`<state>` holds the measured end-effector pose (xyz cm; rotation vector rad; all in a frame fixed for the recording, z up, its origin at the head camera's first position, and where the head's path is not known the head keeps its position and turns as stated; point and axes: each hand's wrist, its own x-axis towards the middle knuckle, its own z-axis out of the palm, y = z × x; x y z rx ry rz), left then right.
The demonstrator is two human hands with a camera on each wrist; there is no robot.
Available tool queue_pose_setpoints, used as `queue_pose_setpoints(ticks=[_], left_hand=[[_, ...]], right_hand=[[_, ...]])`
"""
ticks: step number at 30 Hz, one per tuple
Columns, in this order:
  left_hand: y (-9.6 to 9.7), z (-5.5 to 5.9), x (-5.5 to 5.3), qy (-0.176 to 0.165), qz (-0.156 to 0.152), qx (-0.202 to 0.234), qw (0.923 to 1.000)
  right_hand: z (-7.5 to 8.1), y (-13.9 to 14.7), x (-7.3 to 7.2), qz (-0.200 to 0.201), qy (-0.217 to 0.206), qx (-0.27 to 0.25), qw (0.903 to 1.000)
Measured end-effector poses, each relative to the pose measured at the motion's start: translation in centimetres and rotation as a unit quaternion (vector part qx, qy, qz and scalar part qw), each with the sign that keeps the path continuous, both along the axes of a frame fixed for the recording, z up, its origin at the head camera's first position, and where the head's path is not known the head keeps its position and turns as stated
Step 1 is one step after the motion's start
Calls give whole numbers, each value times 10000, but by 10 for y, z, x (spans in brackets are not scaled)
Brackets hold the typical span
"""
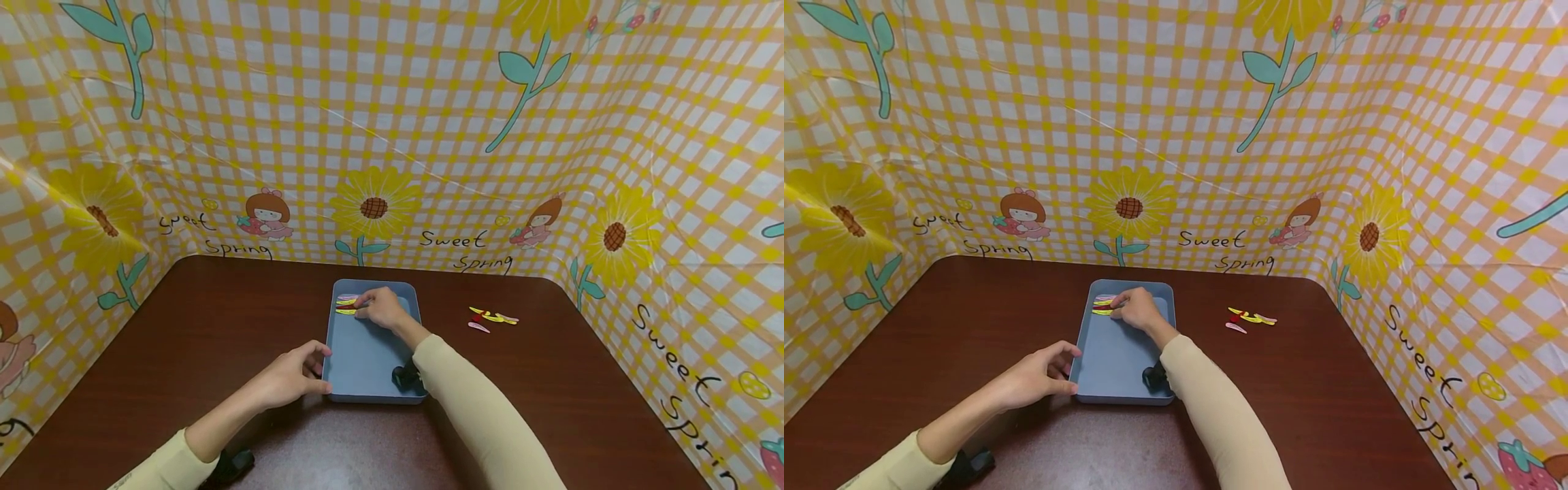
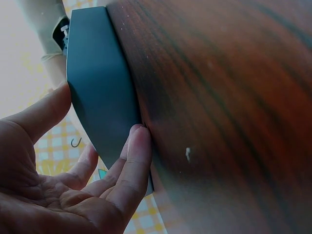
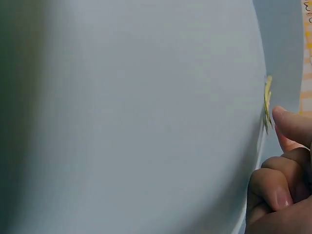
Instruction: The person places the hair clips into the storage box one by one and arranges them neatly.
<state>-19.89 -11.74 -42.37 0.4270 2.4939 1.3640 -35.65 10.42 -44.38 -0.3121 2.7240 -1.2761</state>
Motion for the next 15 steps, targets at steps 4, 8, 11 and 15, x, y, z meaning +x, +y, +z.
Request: queue_pose_setpoints(ticks=[4, 8, 11, 15], left_hand=[[0, 1, 1, -15, 13, -14, 10000], [1, 3, 3, -17, 32, -10, 10000], [1, 4, 4, -10, 18, -6, 10000], [0, 4, 4, 8, 2, -35, 10000]], right_hand=[[9, 7, 3, 33, -138, -74, 9999], [19, 17, 6, 190, -305, -126, 9993], [24, 25, 7, 296, -357, -116, 9989], [31, 36, 10, 267, -300, -107, 9991]])
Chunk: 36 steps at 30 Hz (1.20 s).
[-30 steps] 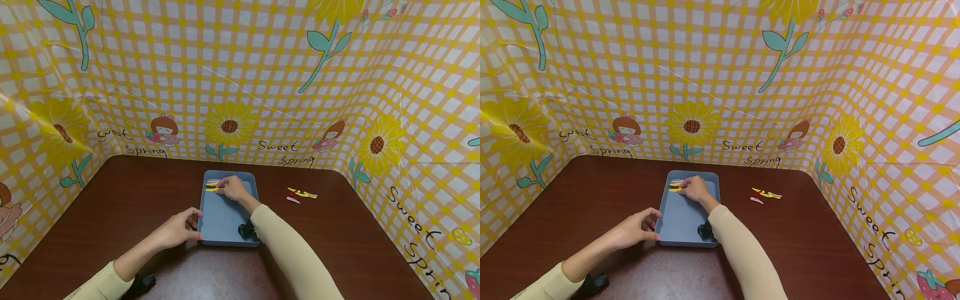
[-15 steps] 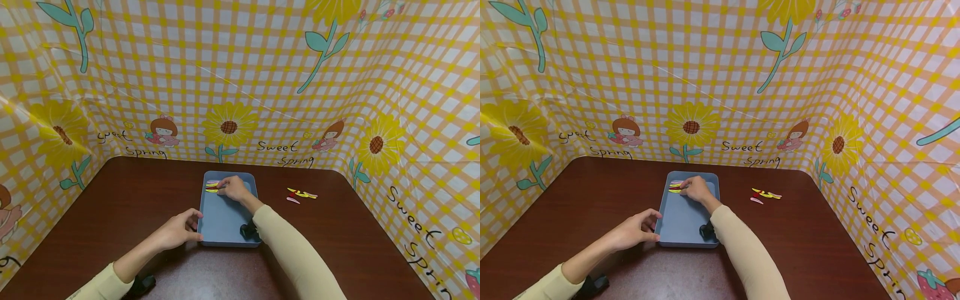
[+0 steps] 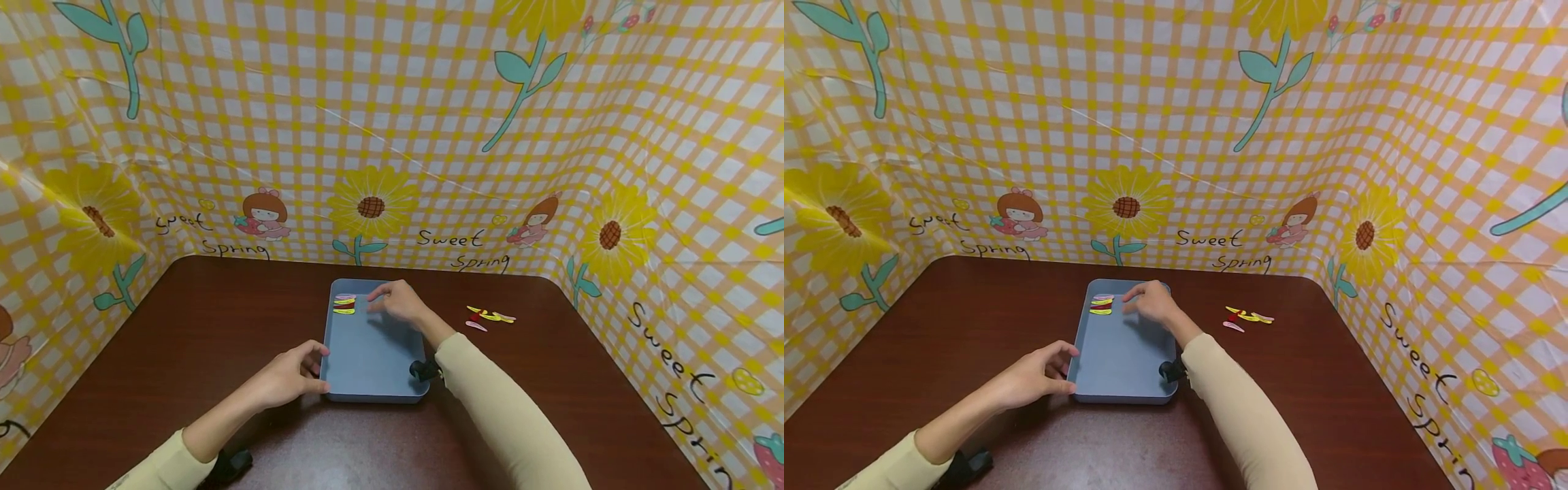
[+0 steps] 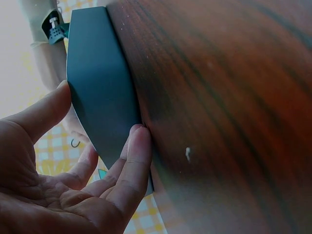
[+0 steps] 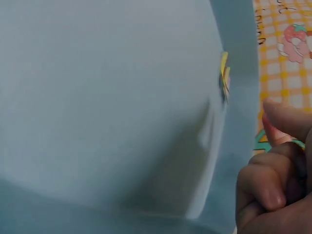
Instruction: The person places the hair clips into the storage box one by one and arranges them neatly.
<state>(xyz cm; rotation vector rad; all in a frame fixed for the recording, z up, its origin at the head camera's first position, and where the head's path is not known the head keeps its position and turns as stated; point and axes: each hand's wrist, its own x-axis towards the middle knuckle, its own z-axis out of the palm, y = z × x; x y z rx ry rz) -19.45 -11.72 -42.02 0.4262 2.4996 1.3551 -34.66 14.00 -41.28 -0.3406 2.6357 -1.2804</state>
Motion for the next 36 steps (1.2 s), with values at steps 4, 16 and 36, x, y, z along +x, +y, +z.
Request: queue_pose_setpoints(ticks=[4, 16, 36], left_hand=[[1, -1, -1, 16, 10, -14, 10000], [1, -2, -2, -24, 19, 33, 10000], [1, -3, -3, -57, 50, -4, 10000]], right_hand=[[7, 10, 4, -174, 49, 76, 9998], [23, 34, 13, -467, -306, -91, 9984], [30, 88, 22, -631, -526, -451, 9956]])
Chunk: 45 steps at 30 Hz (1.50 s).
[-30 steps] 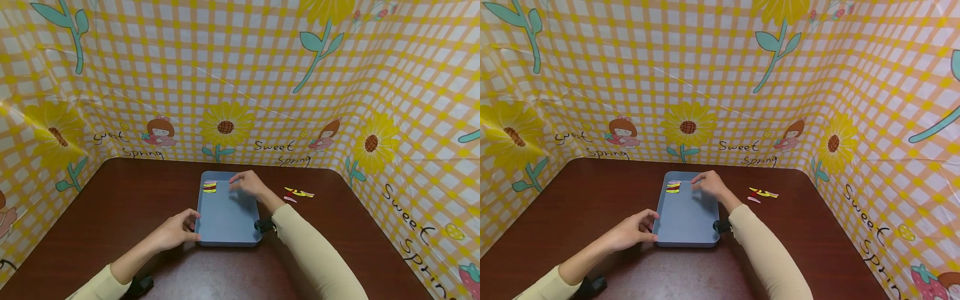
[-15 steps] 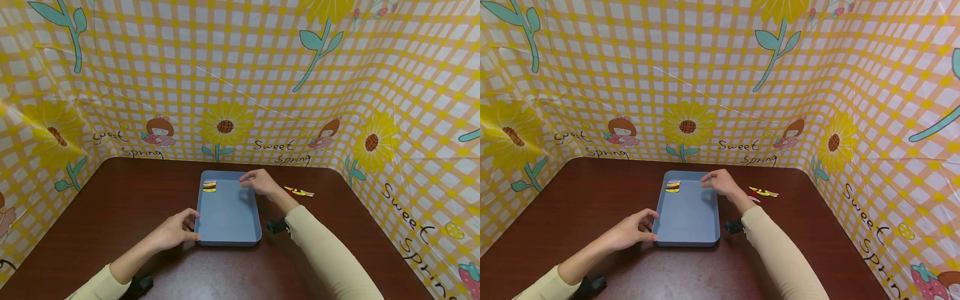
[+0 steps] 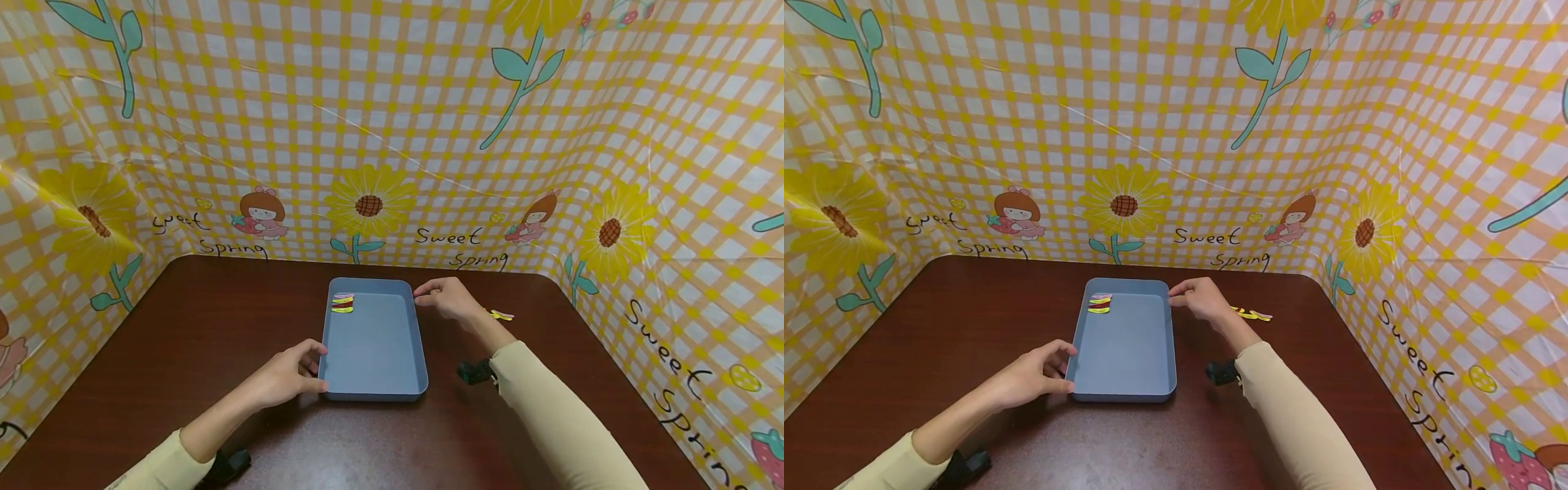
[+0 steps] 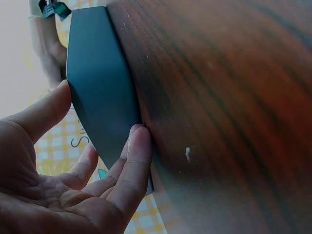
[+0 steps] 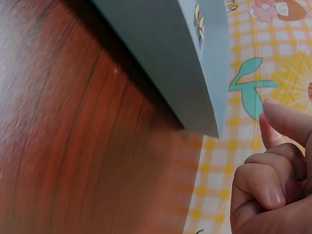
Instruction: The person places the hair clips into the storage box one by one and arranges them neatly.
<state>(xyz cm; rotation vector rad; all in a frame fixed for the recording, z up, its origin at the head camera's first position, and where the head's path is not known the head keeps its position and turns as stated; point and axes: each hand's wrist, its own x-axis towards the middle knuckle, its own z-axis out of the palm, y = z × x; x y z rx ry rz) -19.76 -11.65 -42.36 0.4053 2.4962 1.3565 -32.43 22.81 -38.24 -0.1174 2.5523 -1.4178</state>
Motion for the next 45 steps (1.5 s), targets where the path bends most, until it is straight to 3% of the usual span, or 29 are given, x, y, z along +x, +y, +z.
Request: queue_pose_setpoints(ticks=[21, 36, 45], left_hand=[[0, 0, 0, 10, 6, 37, 10000], [0, 0, 1, -19, -5, 34, 10000], [-1, -3, -1, 20, -25, 20, 10000]], right_hand=[[-10, 59, 14, -371, -41, 10, 9993], [-24, 89, 19, -744, -257, -1067, 9912], [-30, 104, 21, -936, -109, -236, 9953]])
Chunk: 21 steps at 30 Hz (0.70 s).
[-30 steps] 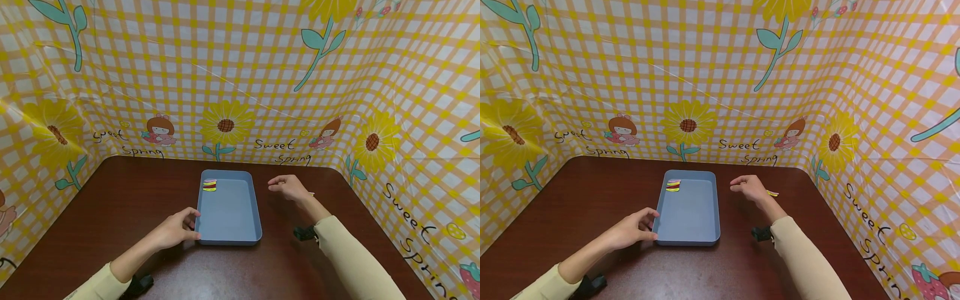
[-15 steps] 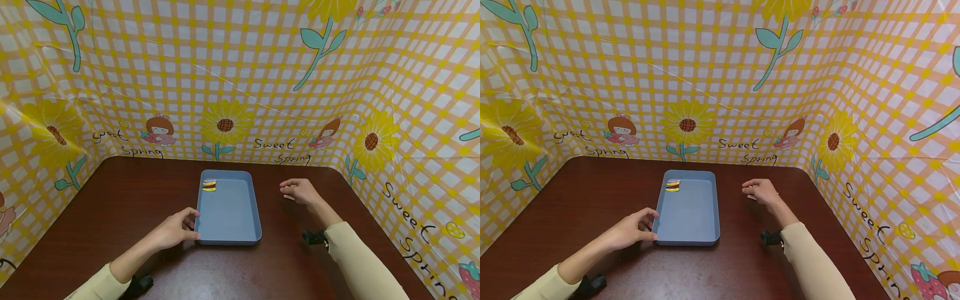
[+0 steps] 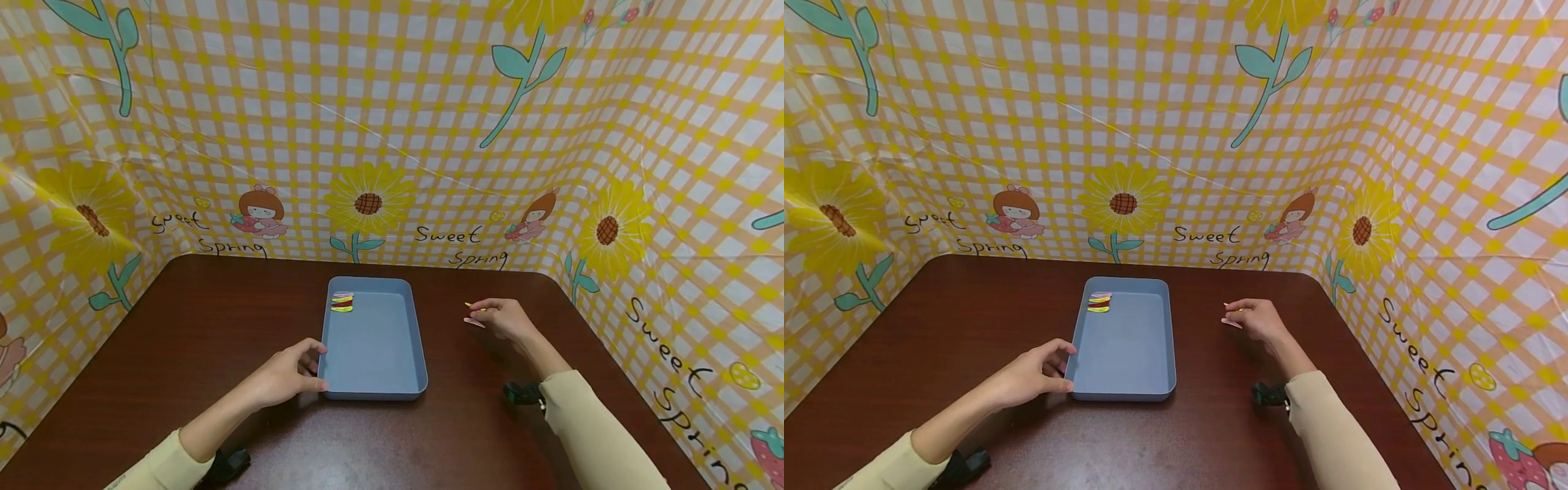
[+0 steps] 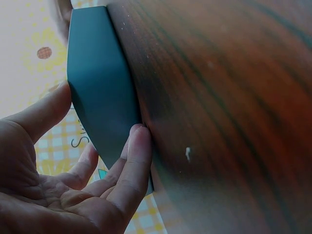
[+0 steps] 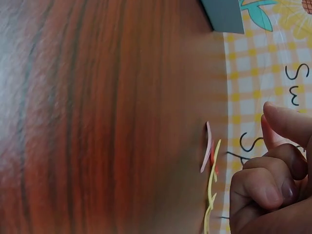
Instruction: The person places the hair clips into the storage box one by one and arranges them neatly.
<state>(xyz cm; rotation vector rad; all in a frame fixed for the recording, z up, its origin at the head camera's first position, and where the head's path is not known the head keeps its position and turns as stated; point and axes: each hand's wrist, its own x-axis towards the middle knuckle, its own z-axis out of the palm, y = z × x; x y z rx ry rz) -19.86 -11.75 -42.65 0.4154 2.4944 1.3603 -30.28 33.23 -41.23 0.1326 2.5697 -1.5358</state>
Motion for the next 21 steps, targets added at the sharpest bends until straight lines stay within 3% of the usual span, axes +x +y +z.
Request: queue_pose_setpoints(ticks=[21], left_hand=[[0, 1, 1, -10, 48, -14, 10000]], right_hand=[[-32, 27, 0, -408, -202, -218, 9987]])
